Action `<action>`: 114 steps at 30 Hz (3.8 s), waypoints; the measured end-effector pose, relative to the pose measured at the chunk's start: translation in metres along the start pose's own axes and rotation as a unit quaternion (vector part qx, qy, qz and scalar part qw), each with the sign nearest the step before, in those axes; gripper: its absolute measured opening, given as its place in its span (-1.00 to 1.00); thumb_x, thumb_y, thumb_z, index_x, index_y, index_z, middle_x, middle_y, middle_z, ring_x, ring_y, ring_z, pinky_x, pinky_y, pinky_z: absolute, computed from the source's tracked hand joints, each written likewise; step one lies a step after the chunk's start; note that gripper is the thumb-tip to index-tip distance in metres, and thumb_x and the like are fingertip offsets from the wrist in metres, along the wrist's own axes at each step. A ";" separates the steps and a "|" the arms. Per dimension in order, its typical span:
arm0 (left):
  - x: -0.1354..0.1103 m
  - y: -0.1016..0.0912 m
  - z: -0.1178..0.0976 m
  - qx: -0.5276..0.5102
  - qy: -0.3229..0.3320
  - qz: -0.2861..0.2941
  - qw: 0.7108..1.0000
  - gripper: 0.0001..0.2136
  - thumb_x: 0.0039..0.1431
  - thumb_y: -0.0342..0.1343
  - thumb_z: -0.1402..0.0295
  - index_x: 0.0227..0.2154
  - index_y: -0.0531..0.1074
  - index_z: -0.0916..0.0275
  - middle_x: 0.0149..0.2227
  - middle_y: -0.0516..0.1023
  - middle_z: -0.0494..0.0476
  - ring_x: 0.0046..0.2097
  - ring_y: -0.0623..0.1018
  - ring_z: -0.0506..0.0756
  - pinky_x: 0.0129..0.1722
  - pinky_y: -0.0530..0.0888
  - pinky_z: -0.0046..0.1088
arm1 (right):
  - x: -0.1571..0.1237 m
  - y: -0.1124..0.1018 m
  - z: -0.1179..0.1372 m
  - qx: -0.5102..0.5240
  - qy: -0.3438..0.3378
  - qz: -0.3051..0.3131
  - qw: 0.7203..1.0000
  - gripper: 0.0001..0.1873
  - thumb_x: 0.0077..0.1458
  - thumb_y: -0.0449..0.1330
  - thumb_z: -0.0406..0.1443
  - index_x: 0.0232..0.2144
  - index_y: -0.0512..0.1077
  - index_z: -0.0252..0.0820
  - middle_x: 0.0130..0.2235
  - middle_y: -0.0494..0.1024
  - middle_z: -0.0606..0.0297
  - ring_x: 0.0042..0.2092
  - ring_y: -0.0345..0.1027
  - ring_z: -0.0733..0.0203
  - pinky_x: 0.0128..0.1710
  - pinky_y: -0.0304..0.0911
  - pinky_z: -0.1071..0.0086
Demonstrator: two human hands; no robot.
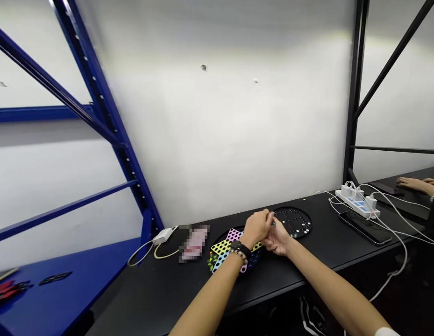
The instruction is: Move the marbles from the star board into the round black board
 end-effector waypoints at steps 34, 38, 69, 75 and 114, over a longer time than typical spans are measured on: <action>-0.021 -0.005 -0.011 -0.064 0.024 -0.002 0.998 -0.77 0.32 -0.06 0.19 -0.18 0.45 0.14 -0.13 0.51 0.10 -0.10 0.53 0.10 -0.16 0.40 -0.43 | -0.007 -0.022 0.016 -0.013 -0.078 -0.101 0.992 -0.52 0.27 -0.06 0.02 -0.57 0.14 -0.13 -0.71 0.07 0.55 -0.73 -0.24 0.47 -0.71 -0.37 0.55; -0.028 -0.005 -0.001 -0.057 -0.003 -0.002 0.998 -0.69 0.32 -0.08 0.14 -0.03 0.42 0.16 -0.03 0.48 0.18 0.00 0.50 0.16 -0.04 0.40 -0.34 | -0.035 -0.053 0.069 -0.203 -0.299 -0.284 0.888 -0.53 0.19 0.10 0.01 -0.60 0.11 -0.11 -0.67 0.12 0.49 -0.66 -0.07 0.42 -0.65 -0.18 0.49; -0.086 0.018 0.155 -0.023 -0.122 0.089 0.988 -0.68 0.26 -0.08 0.19 0.00 0.37 0.16 -0.01 0.46 0.19 0.04 0.47 0.19 0.06 0.39 -0.28 | -0.039 0.044 0.015 -0.773 -0.330 -0.051 0.539 -0.69 0.21 0.10 -0.08 -0.14 0.43 -0.14 0.02 0.45 0.10 0.02 0.22 -0.03 0.03 0.08 0.03; -0.073 0.023 0.149 0.002 -0.103 0.086 0.991 -0.75 0.31 -0.14 0.20 -0.09 0.32 0.16 -0.02 0.47 0.15 -0.01 0.51 0.16 -0.07 0.41 -0.34 | -0.036 0.035 0.018 -0.768 -0.294 -0.061 0.566 -0.71 0.21 0.09 -0.09 -0.13 0.40 -0.12 0.00 0.44 0.13 -0.02 0.23 0.01 0.03 0.10 0.05; -0.084 0.019 0.146 0.075 -0.104 0.127 0.984 -0.73 0.37 -0.23 0.20 -0.04 0.30 0.10 -0.04 0.45 0.15 -0.16 0.58 0.16 -0.18 0.41 -0.32 | -0.029 0.025 0.017 -0.765 -0.276 -0.071 0.577 -0.71 0.20 0.11 -0.12 -0.09 0.37 -0.10 0.03 0.43 0.17 0.02 0.26 0.02 0.07 0.08 0.07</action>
Point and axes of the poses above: each hand's wrist, its own x-axis towards the middle knuckle, its own y-axis out of the palm, z = x × y, the point moved 9 cm from there along x, towards the middle knuckle
